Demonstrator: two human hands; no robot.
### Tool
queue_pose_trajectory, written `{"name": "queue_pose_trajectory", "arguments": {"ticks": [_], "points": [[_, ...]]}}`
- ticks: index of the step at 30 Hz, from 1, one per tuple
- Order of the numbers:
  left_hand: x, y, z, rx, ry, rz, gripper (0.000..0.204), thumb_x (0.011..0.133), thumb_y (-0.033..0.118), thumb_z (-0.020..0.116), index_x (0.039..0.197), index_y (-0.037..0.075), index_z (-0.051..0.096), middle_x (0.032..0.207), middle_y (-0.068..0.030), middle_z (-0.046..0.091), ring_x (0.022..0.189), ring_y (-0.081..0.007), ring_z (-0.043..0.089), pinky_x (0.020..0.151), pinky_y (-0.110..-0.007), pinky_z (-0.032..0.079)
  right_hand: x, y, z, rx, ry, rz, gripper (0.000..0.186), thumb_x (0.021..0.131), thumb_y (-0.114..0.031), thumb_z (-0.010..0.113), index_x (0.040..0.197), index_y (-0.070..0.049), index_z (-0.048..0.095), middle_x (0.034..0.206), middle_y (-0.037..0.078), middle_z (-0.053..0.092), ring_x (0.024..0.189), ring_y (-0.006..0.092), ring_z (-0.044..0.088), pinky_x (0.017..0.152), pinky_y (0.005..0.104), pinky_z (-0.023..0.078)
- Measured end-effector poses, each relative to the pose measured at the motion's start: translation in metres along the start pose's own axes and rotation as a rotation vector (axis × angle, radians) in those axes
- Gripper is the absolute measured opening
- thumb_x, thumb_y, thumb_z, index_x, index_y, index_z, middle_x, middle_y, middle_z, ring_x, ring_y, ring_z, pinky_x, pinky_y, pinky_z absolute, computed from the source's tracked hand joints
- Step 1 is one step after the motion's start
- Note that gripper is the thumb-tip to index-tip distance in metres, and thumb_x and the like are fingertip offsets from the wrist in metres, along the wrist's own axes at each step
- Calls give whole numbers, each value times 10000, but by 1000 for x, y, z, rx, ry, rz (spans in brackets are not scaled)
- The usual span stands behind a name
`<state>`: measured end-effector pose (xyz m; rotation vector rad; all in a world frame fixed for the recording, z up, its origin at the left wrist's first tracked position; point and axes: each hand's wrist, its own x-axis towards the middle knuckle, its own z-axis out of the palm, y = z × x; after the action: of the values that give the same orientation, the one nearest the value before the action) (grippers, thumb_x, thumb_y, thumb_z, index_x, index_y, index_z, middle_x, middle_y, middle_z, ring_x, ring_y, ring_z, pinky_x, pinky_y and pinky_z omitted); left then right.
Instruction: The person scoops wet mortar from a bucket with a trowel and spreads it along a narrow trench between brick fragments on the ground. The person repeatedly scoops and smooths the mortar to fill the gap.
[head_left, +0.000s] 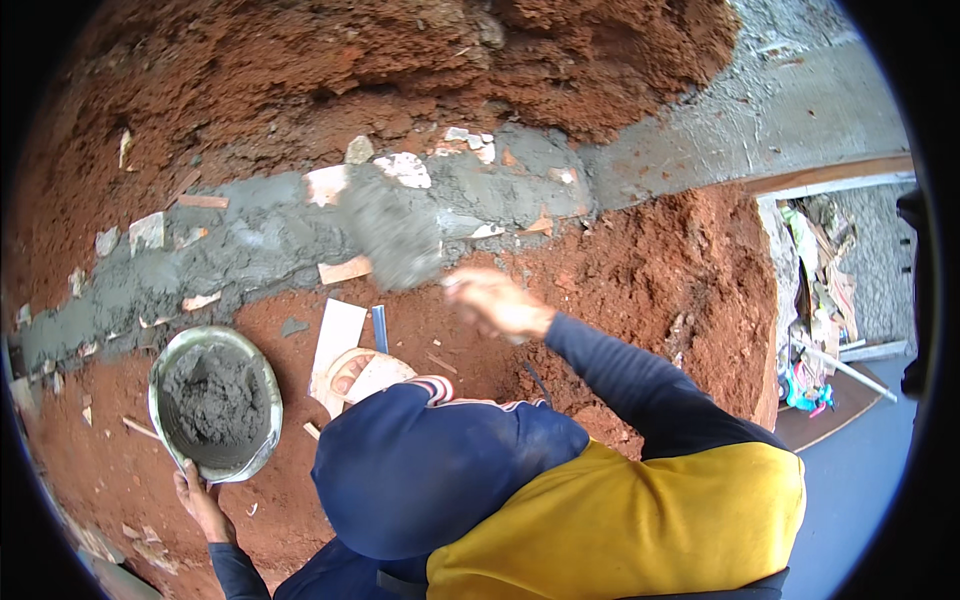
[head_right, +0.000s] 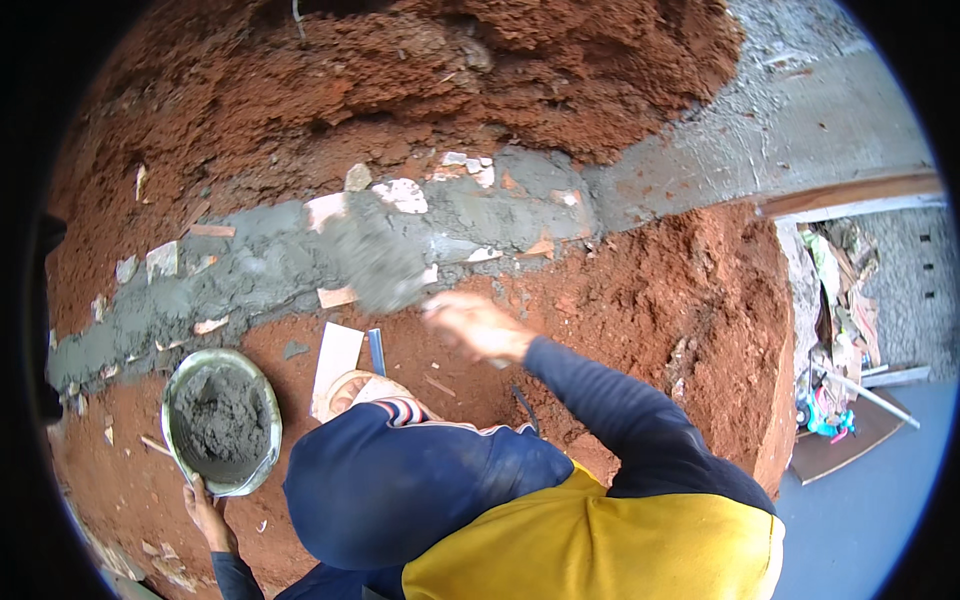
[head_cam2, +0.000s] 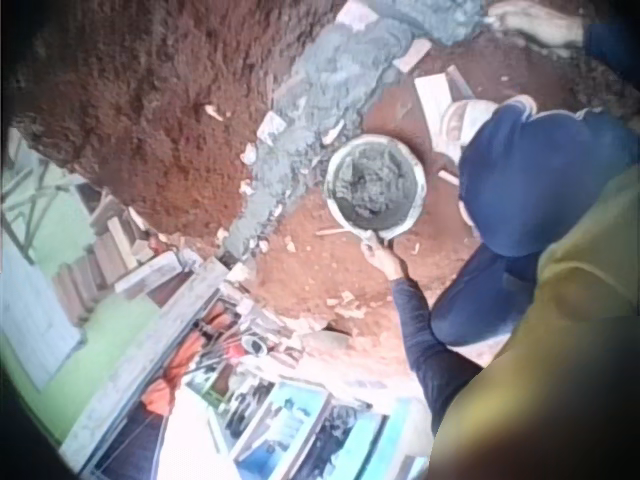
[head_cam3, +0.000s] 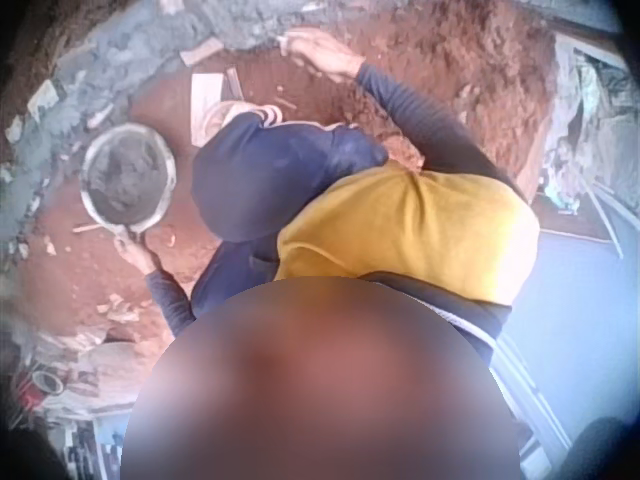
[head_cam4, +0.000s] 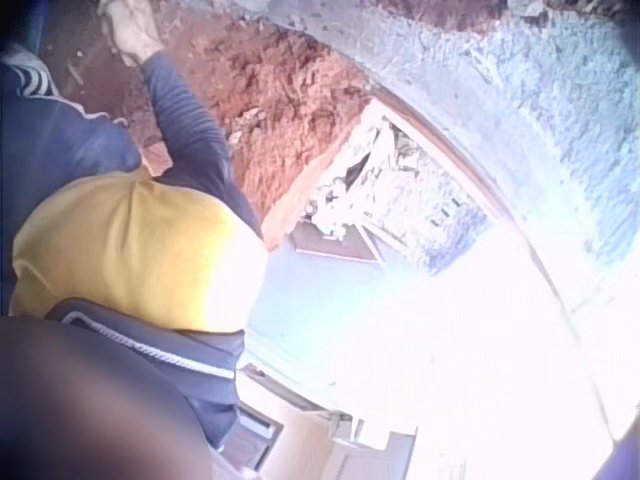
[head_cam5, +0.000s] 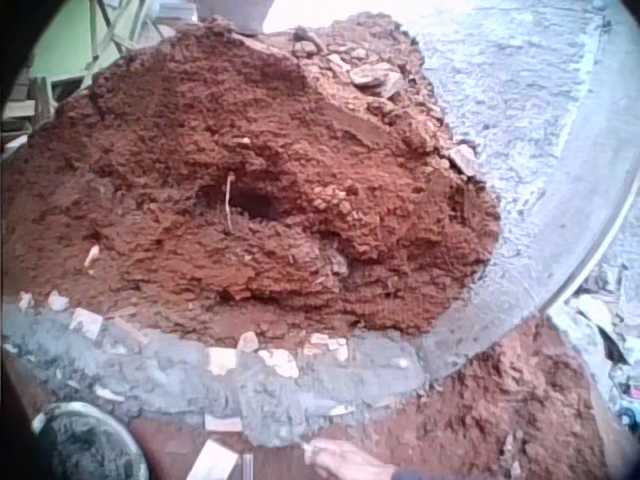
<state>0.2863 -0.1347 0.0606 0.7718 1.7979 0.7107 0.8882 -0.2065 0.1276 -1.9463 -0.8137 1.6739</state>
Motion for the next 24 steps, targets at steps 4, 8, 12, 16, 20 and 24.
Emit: {"name": "queue_pose_trajectory", "arguments": {"ticks": [4, 8, 12, 16, 20, 24], "points": [[2, -7, -1, -5, 26, 27, 236, 1049, 412, 606, 1007, 185, 558, 935, 60, 599, 910, -62, 583, 807, -294, 491, -21, 44, -87, -407, 813, -55, 392, 1019, -409, 525, 1181, -65, 619, 969, 166, 706, 872, 289, 698, 788, 434, 543], [-2, -5, 1, -14, 15, 26, 226, 1056, 393, 596, 1013, 176, 552, 960, 49, 623, 911, -68, 592, 818, -298, 491, 8, 104, -140, -705, 1148, 83, 429, 1054, -422, 507, 1277, -56, 515, 1197, 288, 654, 1037, 464, 674, 876, 547, 526], [-4, -4, -1, -39, -13, 40, 209, 1063, 369, 587, 992, 179, 539, 950, 51, 618, 898, -69, 596, 819, -304, 501, 40, 141, -162, -701, 1109, 143, 473, 1060, -411, 499, 1311, -11, 481, 1186, 325, 655, 1099, 490, 647, 934, 547, 504], [-5, -7, -5, -34, -27, 52, 192, 1065, 348, 583, 974, 188, 530, 932, 58, 613, 885, -66, 601, 817, -306, 506, 46, 155, -177, -430, 1150, 50, 474, 1056, -407, 489, 1310, -9, 521, 1197, 327, 658, 1103, 497, 644, 964, 514, 497], [-1, -7, -7, -19, -10, 1, 197, 1063, 342, 586, 958, 190, 518, 929, 57, 613, 885, -65, 600, 814, -308, 506, 47, 152, -187, -210, 916, 96, 533, 1067, -495, 415, 1302, -59, 613, 918, 193, 693, 826, 375, 674, 728, 500, 526], [-1, -3, -5, 1, 9, -3, 198, 1060, 340, 585, 950, 191, 515, 929, 56, 617, 877, -66, 598, 818, -322, 511, 52, 138, -194, 239, 792, 319, 509, 1082, -496, 403, 1033, -52, 647, 642, 39, 512, 493, 182, 489, 441, 386, 443]]}}
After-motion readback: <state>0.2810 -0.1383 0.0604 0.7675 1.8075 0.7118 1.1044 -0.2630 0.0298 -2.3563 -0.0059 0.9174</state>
